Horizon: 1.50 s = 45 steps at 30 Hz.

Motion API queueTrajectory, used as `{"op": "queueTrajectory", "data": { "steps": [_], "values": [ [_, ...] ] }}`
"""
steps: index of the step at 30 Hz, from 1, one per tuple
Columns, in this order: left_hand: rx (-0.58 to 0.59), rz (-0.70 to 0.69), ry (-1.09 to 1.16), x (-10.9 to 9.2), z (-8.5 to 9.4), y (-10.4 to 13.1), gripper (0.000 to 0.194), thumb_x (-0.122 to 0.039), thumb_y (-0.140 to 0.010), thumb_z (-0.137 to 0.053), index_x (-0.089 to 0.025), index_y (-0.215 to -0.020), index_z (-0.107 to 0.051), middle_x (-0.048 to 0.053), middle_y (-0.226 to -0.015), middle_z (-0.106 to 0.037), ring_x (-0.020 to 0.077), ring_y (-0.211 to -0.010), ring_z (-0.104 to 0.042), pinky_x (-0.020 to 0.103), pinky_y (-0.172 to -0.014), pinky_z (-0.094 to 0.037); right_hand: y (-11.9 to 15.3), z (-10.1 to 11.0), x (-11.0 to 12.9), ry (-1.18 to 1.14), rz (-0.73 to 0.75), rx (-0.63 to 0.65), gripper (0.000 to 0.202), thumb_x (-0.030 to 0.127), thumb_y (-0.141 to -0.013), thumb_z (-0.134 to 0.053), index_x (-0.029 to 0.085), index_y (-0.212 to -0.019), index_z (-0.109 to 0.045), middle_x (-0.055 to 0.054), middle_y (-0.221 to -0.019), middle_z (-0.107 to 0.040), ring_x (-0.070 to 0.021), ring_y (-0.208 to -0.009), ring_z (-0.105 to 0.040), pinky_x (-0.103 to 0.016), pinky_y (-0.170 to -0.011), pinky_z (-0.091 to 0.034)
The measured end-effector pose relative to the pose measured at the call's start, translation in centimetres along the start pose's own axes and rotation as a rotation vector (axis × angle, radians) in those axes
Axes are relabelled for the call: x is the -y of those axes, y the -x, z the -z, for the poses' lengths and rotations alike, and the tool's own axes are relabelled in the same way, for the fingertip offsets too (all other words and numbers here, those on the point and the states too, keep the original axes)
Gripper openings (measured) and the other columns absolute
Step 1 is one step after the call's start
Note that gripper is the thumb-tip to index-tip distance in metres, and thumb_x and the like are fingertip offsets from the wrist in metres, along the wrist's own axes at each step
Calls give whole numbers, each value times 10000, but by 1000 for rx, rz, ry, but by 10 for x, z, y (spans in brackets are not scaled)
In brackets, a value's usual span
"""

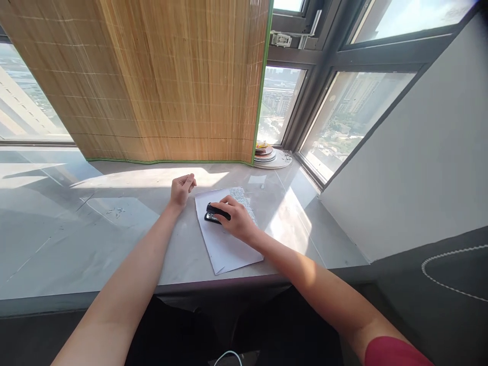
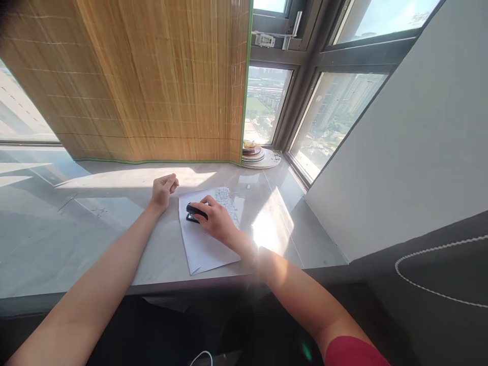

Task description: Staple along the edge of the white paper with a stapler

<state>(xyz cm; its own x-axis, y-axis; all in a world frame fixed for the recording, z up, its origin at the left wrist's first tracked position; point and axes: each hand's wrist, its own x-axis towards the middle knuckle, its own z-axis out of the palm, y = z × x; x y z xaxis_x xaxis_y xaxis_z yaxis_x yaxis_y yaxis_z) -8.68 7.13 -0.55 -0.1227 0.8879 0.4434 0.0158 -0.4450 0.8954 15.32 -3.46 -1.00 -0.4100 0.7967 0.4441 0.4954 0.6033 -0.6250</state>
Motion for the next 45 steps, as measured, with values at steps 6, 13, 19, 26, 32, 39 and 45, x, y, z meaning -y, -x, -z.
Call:
{"op": "queueTrajectory", "data": {
  "steps": [6, 13, 19, 26, 32, 39, 45],
  "values": [
    [-39, 117, 178, 0, 4, -3, 459, -404, -902, -720, -196, -536, -540, -50, -484, -289, 70, -427, -279, 243, -418, -202, 60, 55, -12, -12, -94, -213, 288, 389, -1001, -656, 368, -1273, -750, -76, -1063, -663, -267, -939, -698, -451, -839, -610],
    [25, 261, 554, -12, 15, -6, 637, -391, -934, -664, -211, -568, -175, -69, -533, -133, 68, -428, -209, 233, -405, -247, 54, 104, -41, 56, -211, -273, 461, 566, -1073, -445, 300, -1306, -740, -105, -1231, -695, -286, -1077, -701, -468, -858, -621],
    [-94, 207, 633, -15, 28, -7, 650, -441, -1019, -578, -208, -587, -153, -55, -538, -139, 84, -441, -210, 241, -408, -271, -5, 85, -113, 545, -361, 117, 690, 578, -1060, -410, 116, -1564, -501, -215, -1694, -380, -377, -1598, -319, -572, -1287, -302],
    [-239, 23, 573, -12, 40, -10, 635, -612, -1050, -510, -215, -600, -302, -34, -558, -277, 106, -496, -342, 244, -467, -376, -69, -1, -87, 569, -248, 350, 752, 574, -1102, -270, 110, -1693, -235, -190, -1771, -174, -324, -1659, -154, -616, -1321, -133],
    [-203, -125, 491, -15, 43, -13, 776, -962, -882, -328, -249, -891, -633, 60, -872, -648, 176, -863, -638, 313, -730, -545, -124, -90, -30, 358, -14, 354, 628, 525, -1123, -381, 141, -1620, -386, -153, -1759, -250, -321, -1642, -193, -640, -1310, -142],
    [-187, -100, 434, -14, 45, -11, 538, -758, -978, -440, -258, -954, -638, 67, -961, -648, 174, -861, -628, 318, -745, -552, -135, -124, -3, 324, 59, 325, 675, 509, -1099, -473, 159, -1659, -333, -128, -1767, -234, -331, -1637, -218, -604, -1329, -169],
    [-239, -35, 613, -7, 37, -14, 258, -52, -677, -594, -218, -815, -452, 1, -891, -541, 94, -822, -576, 234, -768, -502, -121, -106, -9, 351, 46, 355, 758, 527, -1124, -350, 46, -1686, -189, -196, -1768, -134, -357, -1656, -134, -659, -1318, -105]
  ]
}}
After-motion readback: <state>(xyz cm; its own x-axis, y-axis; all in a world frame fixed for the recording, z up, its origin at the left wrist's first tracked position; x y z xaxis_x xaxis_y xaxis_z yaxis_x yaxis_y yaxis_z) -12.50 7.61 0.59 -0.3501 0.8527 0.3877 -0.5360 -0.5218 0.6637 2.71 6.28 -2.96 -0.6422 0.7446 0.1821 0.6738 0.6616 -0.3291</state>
